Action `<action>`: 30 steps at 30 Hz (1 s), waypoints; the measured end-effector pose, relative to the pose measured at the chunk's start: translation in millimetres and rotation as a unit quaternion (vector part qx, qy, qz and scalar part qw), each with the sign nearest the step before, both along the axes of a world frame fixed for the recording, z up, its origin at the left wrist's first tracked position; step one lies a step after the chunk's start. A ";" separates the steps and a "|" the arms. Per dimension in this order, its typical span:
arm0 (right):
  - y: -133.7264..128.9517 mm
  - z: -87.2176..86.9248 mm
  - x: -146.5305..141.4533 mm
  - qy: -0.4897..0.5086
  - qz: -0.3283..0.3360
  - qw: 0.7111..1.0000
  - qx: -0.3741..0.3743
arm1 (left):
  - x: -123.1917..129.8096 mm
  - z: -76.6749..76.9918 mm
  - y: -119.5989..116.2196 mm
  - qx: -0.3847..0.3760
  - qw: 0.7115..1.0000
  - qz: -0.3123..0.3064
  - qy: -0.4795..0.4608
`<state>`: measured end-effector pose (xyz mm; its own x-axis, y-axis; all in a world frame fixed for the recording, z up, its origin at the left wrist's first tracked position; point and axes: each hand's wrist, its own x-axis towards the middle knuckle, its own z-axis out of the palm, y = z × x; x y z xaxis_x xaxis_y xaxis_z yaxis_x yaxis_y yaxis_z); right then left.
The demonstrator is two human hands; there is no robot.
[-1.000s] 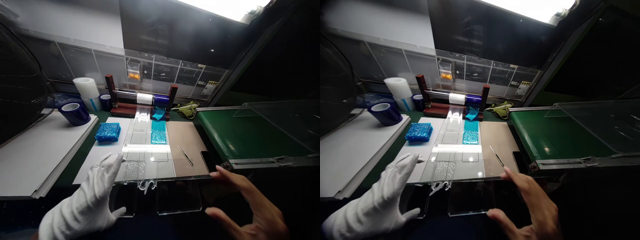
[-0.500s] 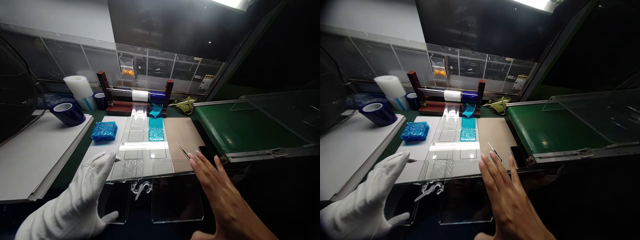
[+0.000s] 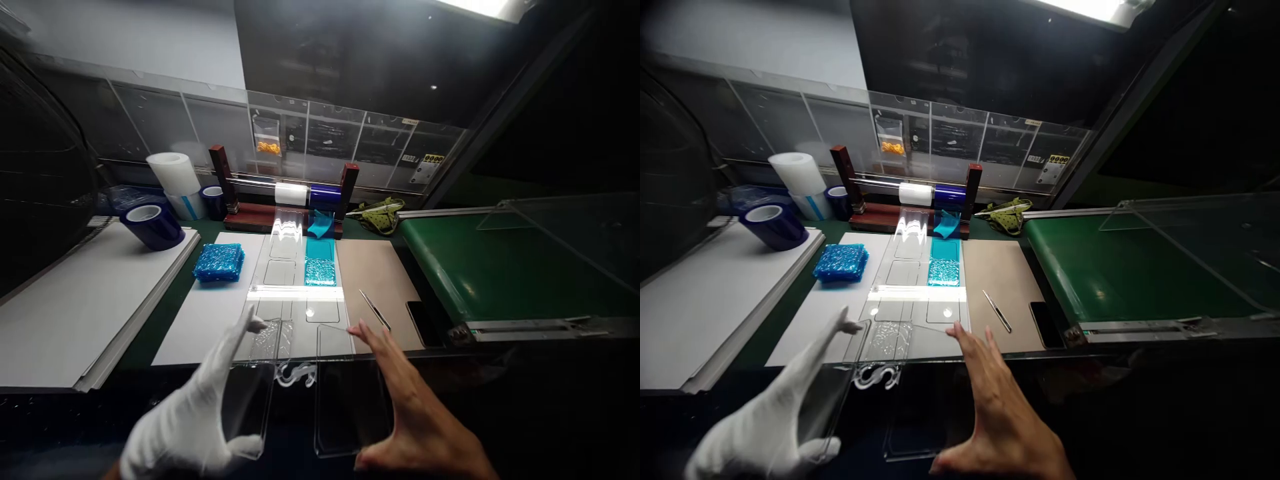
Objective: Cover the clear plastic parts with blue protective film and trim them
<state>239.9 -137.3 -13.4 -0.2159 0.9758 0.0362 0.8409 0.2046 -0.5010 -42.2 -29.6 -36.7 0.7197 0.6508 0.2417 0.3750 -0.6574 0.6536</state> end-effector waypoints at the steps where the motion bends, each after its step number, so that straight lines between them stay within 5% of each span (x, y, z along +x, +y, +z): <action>1: 1.1 -11.1 -0.9 0.028 -0.005 0.999 -0.027 | 9.1 -7.9 -3.4 -0.048 0.998 -0.006 -0.046; 4: 1.1 -36.4 2.1 0.079 -0.032 0.994 -0.072 | 33.0 -27.7 -7.2 -0.119 0.981 -0.020 -0.151; 7: -2.2 -37.2 17.5 0.060 -0.041 0.996 -0.054 | 35.9 -27.5 5.6 -0.137 0.982 -0.047 -0.121; 12: 13.1 2.7 28.1 -0.105 0.008 0.993 0.047 | 30.2 13.6 38.6 -0.024 0.975 -0.067 0.209; 15: 37.7 20.9 8.5 -0.206 0.031 0.973 0.102 | 55.8 31.5 42.6 0.135 0.907 -0.037 0.397; 18: 56.2 22.9 -3.3 -0.249 0.050 0.959 0.123 | 81.4 32.2 39.5 0.215 0.859 -0.015 0.464; 21: 56.7 9.5 12.9 -0.219 0.047 0.970 0.097 | 80.6 21.7 40.7 0.194 0.881 -0.008 0.432; 25: 38.0 -26.0 52.2 -0.056 0.024 0.998 0.000 | 57.7 -7.0 40.4 -0.047 0.978 -0.034 0.200; 28: 27.1 -46.4 67.2 0.039 0.014 0.996 -0.085 | 54.4 -27.4 34.3 -0.179 0.980 -0.077 0.037; 30: 27.0 -46.9 70.2 0.030 0.005 0.996 -0.089 | 59.6 -29.7 33.4 -0.171 0.981 -0.064 0.063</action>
<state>310.1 -110.3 -60.3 -0.2277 0.9657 -0.1249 0.8071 0.1155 -0.5789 17.4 3.8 -66.4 0.8107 0.5811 -0.0716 0.3961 -0.4544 0.7979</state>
